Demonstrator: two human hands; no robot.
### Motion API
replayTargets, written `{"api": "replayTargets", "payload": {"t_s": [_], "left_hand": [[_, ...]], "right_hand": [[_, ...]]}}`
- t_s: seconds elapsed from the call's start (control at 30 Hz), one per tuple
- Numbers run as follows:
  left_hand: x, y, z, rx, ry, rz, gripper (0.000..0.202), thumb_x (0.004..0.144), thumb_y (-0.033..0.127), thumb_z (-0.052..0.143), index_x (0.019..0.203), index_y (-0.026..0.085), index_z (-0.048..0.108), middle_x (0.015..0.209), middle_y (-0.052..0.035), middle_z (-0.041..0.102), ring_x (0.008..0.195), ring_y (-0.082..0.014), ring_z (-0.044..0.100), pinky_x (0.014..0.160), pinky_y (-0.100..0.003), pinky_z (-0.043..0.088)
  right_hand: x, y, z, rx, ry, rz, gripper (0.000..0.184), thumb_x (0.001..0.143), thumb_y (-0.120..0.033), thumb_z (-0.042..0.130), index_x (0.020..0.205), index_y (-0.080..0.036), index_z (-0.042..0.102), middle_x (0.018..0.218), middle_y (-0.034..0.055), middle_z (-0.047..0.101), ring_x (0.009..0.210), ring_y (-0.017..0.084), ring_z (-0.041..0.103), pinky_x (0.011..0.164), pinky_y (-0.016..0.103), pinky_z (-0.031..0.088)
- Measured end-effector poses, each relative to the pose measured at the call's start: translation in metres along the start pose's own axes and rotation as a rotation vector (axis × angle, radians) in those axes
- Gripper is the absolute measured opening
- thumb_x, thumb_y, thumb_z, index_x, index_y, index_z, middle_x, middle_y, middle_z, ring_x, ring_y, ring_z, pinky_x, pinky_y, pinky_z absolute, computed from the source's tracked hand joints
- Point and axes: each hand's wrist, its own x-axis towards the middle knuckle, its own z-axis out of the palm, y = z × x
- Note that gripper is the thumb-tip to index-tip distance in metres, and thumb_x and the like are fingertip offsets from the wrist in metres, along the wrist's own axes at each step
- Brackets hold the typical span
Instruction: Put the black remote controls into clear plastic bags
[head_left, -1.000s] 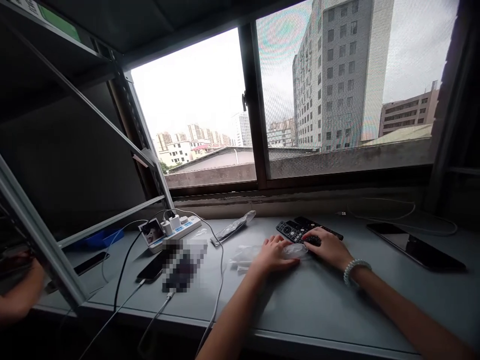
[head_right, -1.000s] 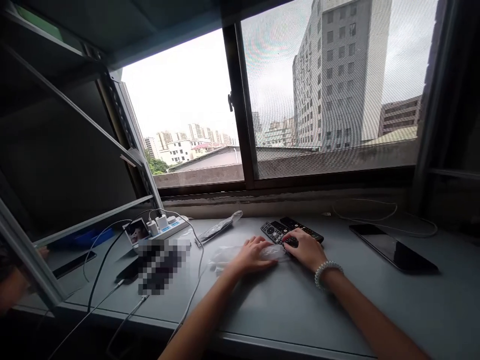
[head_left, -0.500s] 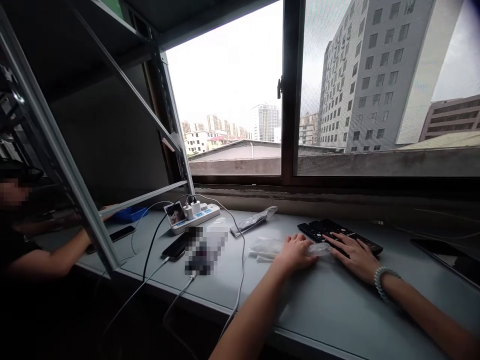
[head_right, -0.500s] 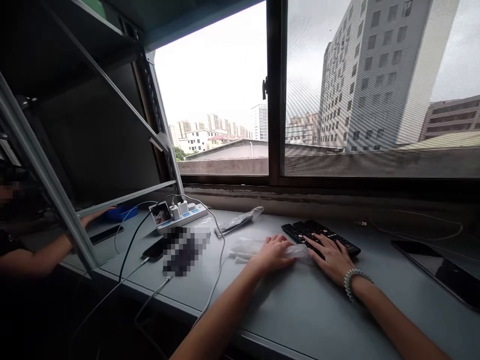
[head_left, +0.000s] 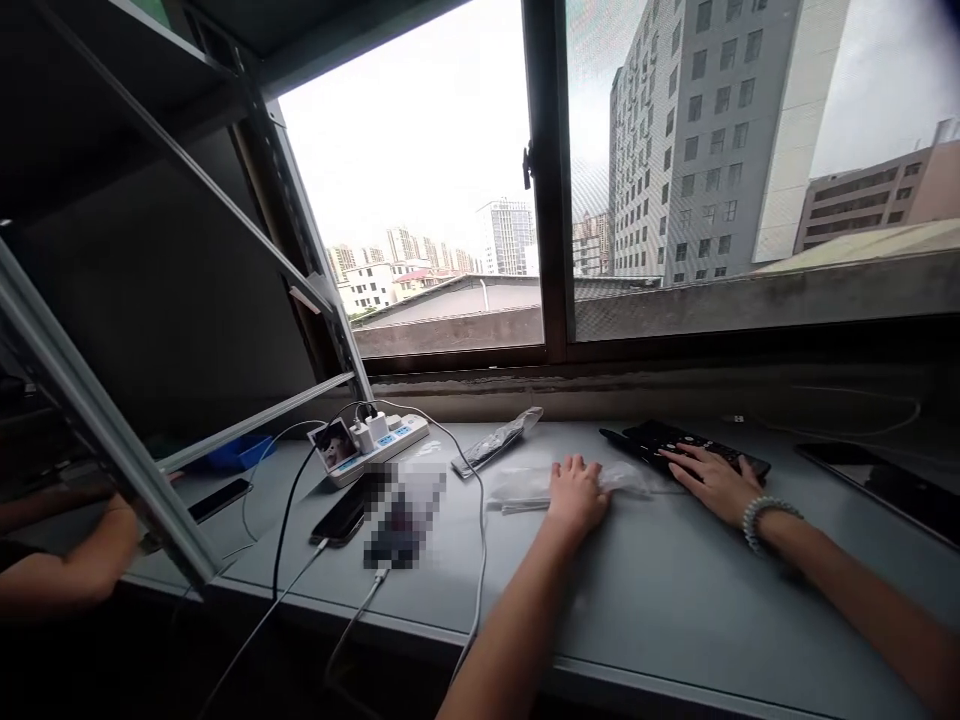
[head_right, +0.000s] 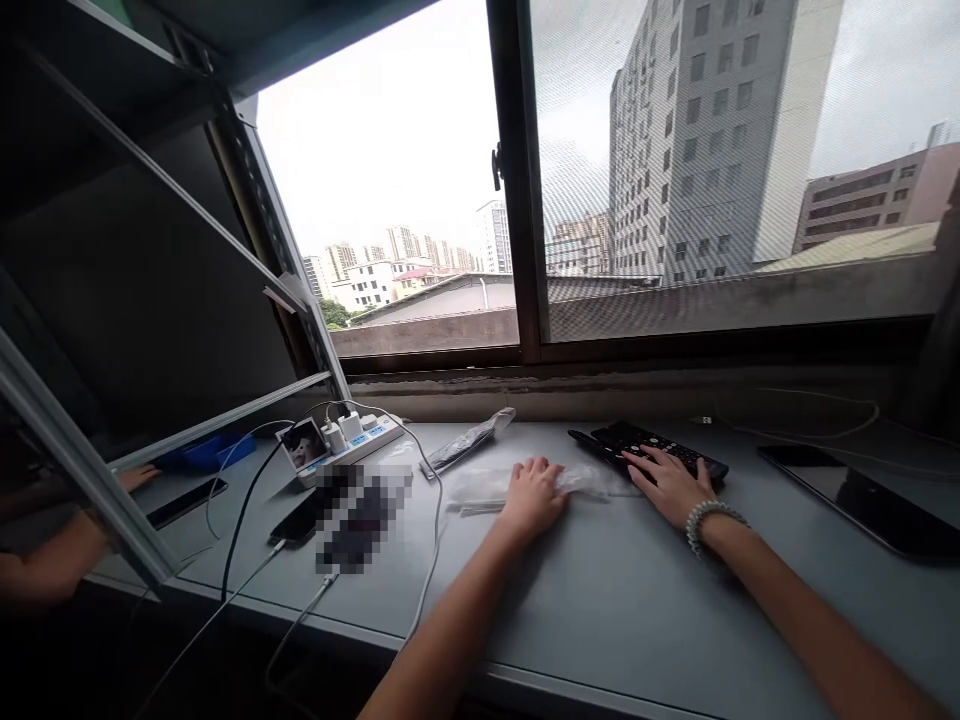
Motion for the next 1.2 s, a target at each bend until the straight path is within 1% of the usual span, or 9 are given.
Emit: {"api": "replayTargets", "payload": {"t_s": [0.17, 0.27, 0.37, 0.5, 0.6, 0.67, 0.77, 0.9, 1.2], "left_hand": [[0.002, -0.003, -0.007, 0.033, 0.01, -0.052, 0.037, 0.084, 0.033, 0.042, 0.118, 0.022, 0.051, 0.119, -0.0102, 0.051, 0.115, -0.0258, 0.043, 0.1, -0.042, 0.029], [0.001, -0.001, -0.012, 0.064, 0.023, -0.052, 0.035, 0.084, 0.034, 0.041, 0.114, 0.02, 0.053, 0.116, -0.0109, 0.053, 0.112, -0.0263, 0.045, 0.099, -0.042, 0.029], [0.0, 0.001, -0.016, 0.051, 0.031, -0.069, 0.041, 0.086, 0.043, 0.039, 0.117, 0.021, 0.052, 0.119, -0.0105, 0.052, 0.115, -0.0265, 0.044, 0.099, -0.042, 0.029], [-0.001, 0.003, -0.016, -0.032, 0.079, -0.045, 0.063, 0.082, 0.059, 0.04, 0.134, 0.025, 0.035, 0.134, -0.009, 0.043, 0.126, -0.0264, 0.034, 0.105, -0.043, 0.021], [-0.001, 0.006, -0.012, -0.059, 0.003, 0.009, 0.066, 0.082, 0.065, 0.035, 0.136, 0.027, 0.034, 0.138, -0.0083, 0.038, 0.132, -0.0262, 0.026, 0.106, -0.044, 0.019], [0.0, 0.008, -0.01, -0.051, -0.026, 0.024, 0.059, 0.085, 0.061, 0.031, 0.133, 0.028, 0.039, 0.136, -0.0083, 0.04, 0.131, -0.0245, 0.028, 0.105, -0.043, 0.021], [0.001, 0.01, -0.01, -0.016, 0.002, 0.018, 0.047, 0.089, 0.051, 0.028, 0.124, 0.027, 0.048, 0.129, -0.0074, 0.046, 0.123, -0.0221, 0.037, 0.102, -0.04, 0.025], [0.004, 0.007, -0.015, 0.07, 0.036, -0.038, 0.036, 0.086, 0.039, 0.038, 0.115, 0.024, 0.054, 0.117, -0.0067, 0.052, 0.113, -0.0221, 0.044, 0.097, -0.036, 0.03], [0.003, 0.001, -0.019, 0.162, 0.047, -0.12, 0.034, 0.078, 0.025, 0.043, 0.108, 0.022, 0.056, 0.105, -0.0079, 0.058, 0.105, -0.0242, 0.048, 0.094, -0.037, 0.029]], "right_hand": [[0.001, 0.007, -0.008, -0.026, -0.005, 0.029, 0.05, 0.089, -0.048, 0.024, 0.127, -0.034, 0.053, 0.139, 0.0026, 0.043, 0.132, 0.028, 0.03, 0.106, 0.061, 0.01], [-0.001, 0.005, -0.018, -0.022, -0.05, 0.044, 0.05, 0.087, -0.047, 0.029, 0.131, -0.032, 0.048, 0.141, 0.0045, 0.04, 0.134, 0.026, 0.027, 0.107, 0.059, 0.011], [-0.004, 0.0, -0.025, -0.014, -0.074, 0.047, 0.052, 0.085, -0.044, 0.035, 0.134, -0.029, 0.044, 0.143, 0.0056, 0.038, 0.134, 0.026, 0.026, 0.107, 0.057, 0.012], [-0.007, -0.006, -0.028, -0.038, -0.092, 0.043, 0.057, 0.082, -0.04, 0.04, 0.137, -0.025, 0.039, 0.145, 0.0085, 0.034, 0.135, 0.028, 0.023, 0.107, 0.055, 0.013], [-0.009, -0.01, -0.032, -0.047, -0.127, 0.051, 0.059, 0.083, -0.041, 0.039, 0.14, -0.025, 0.034, 0.147, 0.0086, 0.029, 0.136, 0.027, 0.02, 0.108, 0.055, 0.012], [-0.011, -0.012, -0.036, -0.051, -0.162, 0.056, 0.06, 0.084, -0.04, 0.038, 0.142, -0.024, 0.031, 0.149, 0.0085, 0.026, 0.137, 0.026, 0.018, 0.108, 0.054, 0.011], [-0.013, -0.014, -0.043, -0.05, -0.198, 0.057, 0.06, 0.086, -0.04, 0.037, 0.143, -0.023, 0.028, 0.15, 0.0088, 0.023, 0.137, 0.026, 0.016, 0.109, 0.053, 0.01], [-0.014, -0.014, -0.046, -0.054, -0.216, 0.054, 0.06, 0.087, -0.041, 0.037, 0.144, -0.024, 0.027, 0.15, 0.0084, 0.021, 0.138, 0.026, 0.015, 0.109, 0.052, 0.01], [-0.015, -0.013, -0.033, -0.098, -0.149, 0.047, 0.053, 0.09, -0.041, 0.03, 0.141, -0.026, 0.033, 0.148, 0.0087, 0.028, 0.136, 0.027, 0.019, 0.107, 0.055, 0.013]]}}
